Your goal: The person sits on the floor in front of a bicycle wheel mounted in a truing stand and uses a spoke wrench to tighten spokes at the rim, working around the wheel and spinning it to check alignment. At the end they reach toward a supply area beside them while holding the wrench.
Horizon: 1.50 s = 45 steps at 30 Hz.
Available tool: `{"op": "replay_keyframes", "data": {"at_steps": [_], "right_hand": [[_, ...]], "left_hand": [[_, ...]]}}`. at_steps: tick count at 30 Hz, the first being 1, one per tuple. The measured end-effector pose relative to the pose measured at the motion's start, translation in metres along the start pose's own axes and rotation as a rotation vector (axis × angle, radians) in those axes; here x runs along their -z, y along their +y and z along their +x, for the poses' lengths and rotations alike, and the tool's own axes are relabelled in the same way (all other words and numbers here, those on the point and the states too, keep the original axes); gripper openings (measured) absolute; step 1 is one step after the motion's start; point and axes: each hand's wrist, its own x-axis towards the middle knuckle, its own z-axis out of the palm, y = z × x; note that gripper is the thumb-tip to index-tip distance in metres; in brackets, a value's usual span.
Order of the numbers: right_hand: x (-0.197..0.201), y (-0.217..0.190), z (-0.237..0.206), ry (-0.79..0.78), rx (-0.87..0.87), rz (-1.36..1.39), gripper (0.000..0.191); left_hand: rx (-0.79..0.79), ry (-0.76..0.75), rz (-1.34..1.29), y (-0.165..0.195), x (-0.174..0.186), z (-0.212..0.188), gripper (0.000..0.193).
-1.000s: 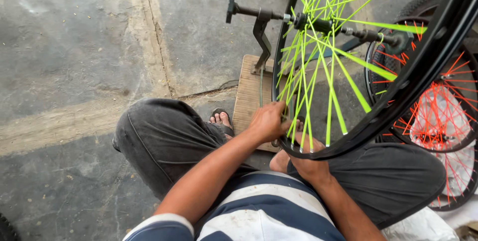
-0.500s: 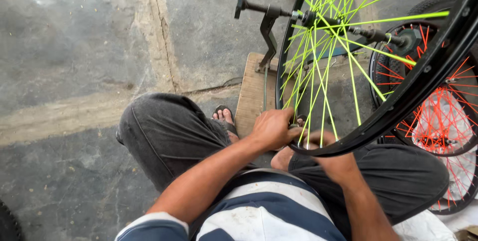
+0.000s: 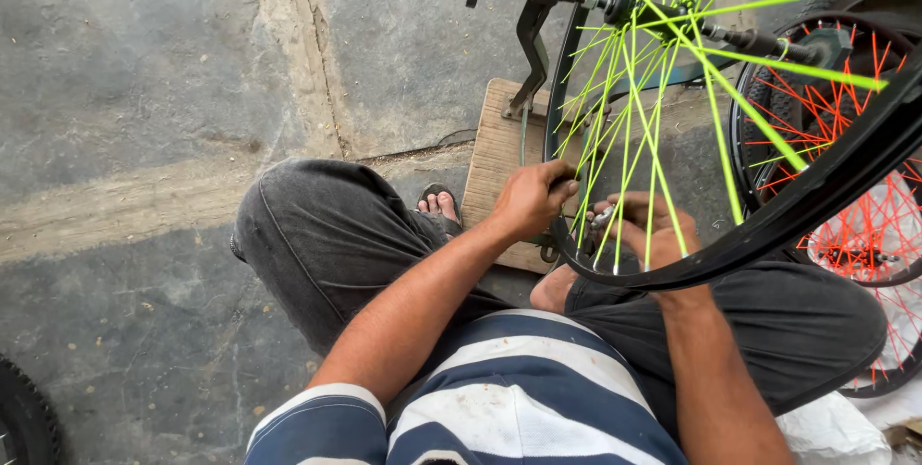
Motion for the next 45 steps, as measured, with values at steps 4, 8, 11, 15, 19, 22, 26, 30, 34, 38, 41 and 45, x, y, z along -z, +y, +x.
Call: {"op": "replay_keyframes", "data": {"at_steps": [4, 8, 11, 15, 19, 22, 26, 30, 34, 38, 41, 45], "right_hand": [[-0.006, 0.038, 0.019, -0.071, -0.032, -0.001, 0.026], [-0.012, 0.058, 0.022, -0.071, -0.092, 0.108, 0.025], [-0.018, 0.053, 0.015, -0.031, -0.028, 0.061, 0.025], [-0.030, 0.038, 0.004, 0.068, 0.044, -0.254, 0.025], [-0.024, 0.022, -0.007, 0.030, 0.013, -0.201, 0.032], [-0.019, 0.014, -0.024, -0.028, 0.097, -0.273, 0.028], [-0.033, 0.011, -0.038, 0.036, 0.208, -0.613, 0.024], [-0.043, -0.010, -0.045, 0.029, 0.323, -0.697, 0.014], [-0.030, -0.052, -0.067, 0.024, 0.386, -0.691, 0.016], [-0.018, -0.074, -0.083, 0.112, 0.453, -0.753, 0.020], [-0.018, -0.062, -0.078, 0.104, 0.472, -0.739, 0.020], [-0.031, -0.027, -0.057, 0.059, 0.414, -0.664, 0.018]], "left_hand": [[-0.009, -0.030, -0.049, 0.000, 0.001, -0.005, 0.027], [-0.092, -0.035, -0.069, 0.005, 0.007, -0.008, 0.025], [-0.071, -0.068, -0.082, 0.008, 0.008, -0.007, 0.026], [-0.022, -0.194, -0.111, 0.001, 0.010, -0.006, 0.033], [-0.227, -0.421, -0.159, -0.011, 0.012, -0.005, 0.044], [-0.095, -0.378, -0.055, -0.010, 0.002, -0.006, 0.043], [-0.049, -0.024, 0.316, 0.010, -0.023, -0.011, 0.042], [-0.029, -0.094, 0.383, 0.032, -0.014, -0.010, 0.041], [0.172, -0.614, -0.261, 0.034, 0.026, -0.008, 0.041], [0.089, -0.865, -0.982, 0.031, 0.031, -0.013, 0.045], [-0.011, -0.731, -0.762, 0.026, 0.019, -0.011, 0.036], [-0.029, -0.296, 0.108, 0.030, -0.002, -0.012, 0.041]]}}
